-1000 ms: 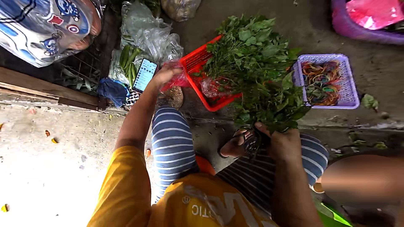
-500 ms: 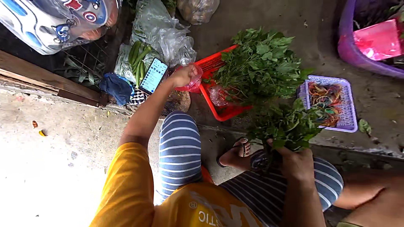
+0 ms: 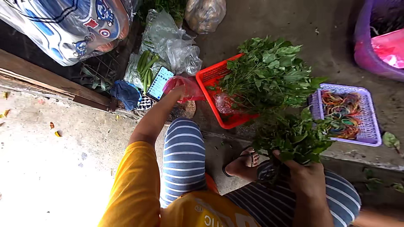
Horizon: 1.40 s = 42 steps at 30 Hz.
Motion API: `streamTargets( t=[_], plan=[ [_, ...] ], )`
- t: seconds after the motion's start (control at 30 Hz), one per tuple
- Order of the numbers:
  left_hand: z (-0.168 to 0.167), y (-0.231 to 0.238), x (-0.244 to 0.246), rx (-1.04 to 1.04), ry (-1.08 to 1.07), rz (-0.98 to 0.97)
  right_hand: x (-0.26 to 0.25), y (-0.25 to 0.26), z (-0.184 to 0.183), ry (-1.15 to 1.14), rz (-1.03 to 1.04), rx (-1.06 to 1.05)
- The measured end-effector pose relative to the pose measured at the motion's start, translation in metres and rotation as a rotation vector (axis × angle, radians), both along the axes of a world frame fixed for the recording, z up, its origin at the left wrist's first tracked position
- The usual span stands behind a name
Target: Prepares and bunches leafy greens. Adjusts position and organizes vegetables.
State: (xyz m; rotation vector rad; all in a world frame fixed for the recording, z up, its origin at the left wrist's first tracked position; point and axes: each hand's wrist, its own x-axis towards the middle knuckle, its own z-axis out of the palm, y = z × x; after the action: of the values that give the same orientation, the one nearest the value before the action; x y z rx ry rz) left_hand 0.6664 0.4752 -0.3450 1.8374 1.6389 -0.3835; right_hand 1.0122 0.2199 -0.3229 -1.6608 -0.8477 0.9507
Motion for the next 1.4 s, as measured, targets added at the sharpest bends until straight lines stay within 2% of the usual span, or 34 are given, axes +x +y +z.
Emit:
streamTargets(
  t=[0.1, 0.17, 0.23, 0.3, 0.33, 0.4, 0.5, 0.63, 0.77, 0.83, 0.97, 1.07, 1.17, 1.3, 1.4],
  plan=[
    [0.032, -0.013, 0.012, -0.092, 0.205, -0.102, 0.002, -0.003, 0.001, 0.009, 0.007, 0.009],
    [0.034, -0.013, 0.020, -0.052, 0.294, -0.191, 0.004, -0.004, 0.000, 0.010, 0.014, 0.013],
    [-0.001, 0.003, 0.019, -0.008, 0.280, -0.217, 0.005, -0.005, 0.001, 0.013, 0.015, 0.016],
    [-0.065, 0.015, 0.003, 0.270, 0.128, -0.215, 0.005, -0.006, 0.001, 0.012, 0.016, 0.018],
    [-0.074, 0.019, 0.000, 0.314, 0.091, -0.218, 0.004, -0.006, 0.002, 0.008, 0.014, 0.017],
    [-0.061, 0.020, 0.003, 0.292, 0.059, -0.186, 0.003, -0.006, 0.005, -0.011, 0.012, 0.012],
    [-0.006, 0.016, 0.011, 0.063, 0.083, -0.218, 0.000, -0.005, 0.007, -0.016, 0.003, 0.015],
    [0.022, 0.034, 0.005, 0.060, 0.003, -0.402, -0.005, -0.001, 0.011, -0.022, 0.029, 0.029],
    [0.055, 0.034, 0.006, 0.073, 0.165, -0.442, -0.006, 0.000, 0.010, -0.011, 0.053, 0.061],
    [0.062, 0.033, 0.002, 0.127, 0.124, -0.432, -0.007, -0.001, 0.012, -0.011, 0.046, 0.068],
    [0.065, 0.033, -0.006, 0.252, -0.035, -0.394, -0.004, -0.003, 0.011, -0.003, 0.050, 0.082],
    [0.067, 0.033, -0.010, 0.293, -0.080, -0.322, -0.001, -0.005, 0.009, -0.020, 0.040, 0.057],
    [0.058, 0.030, -0.011, 0.321, -0.113, -0.352, 0.003, -0.006, 0.008, -0.024, 0.030, 0.047],
    [0.027, 0.008, -0.013, 0.157, -0.077, -0.500, 0.003, -0.005, 0.009, -0.034, 0.017, 0.024],
    [0.017, -0.010, -0.011, 0.067, 0.033, -0.487, 0.003, -0.005, 0.009, -0.041, 0.035, 0.021]
  ],
)
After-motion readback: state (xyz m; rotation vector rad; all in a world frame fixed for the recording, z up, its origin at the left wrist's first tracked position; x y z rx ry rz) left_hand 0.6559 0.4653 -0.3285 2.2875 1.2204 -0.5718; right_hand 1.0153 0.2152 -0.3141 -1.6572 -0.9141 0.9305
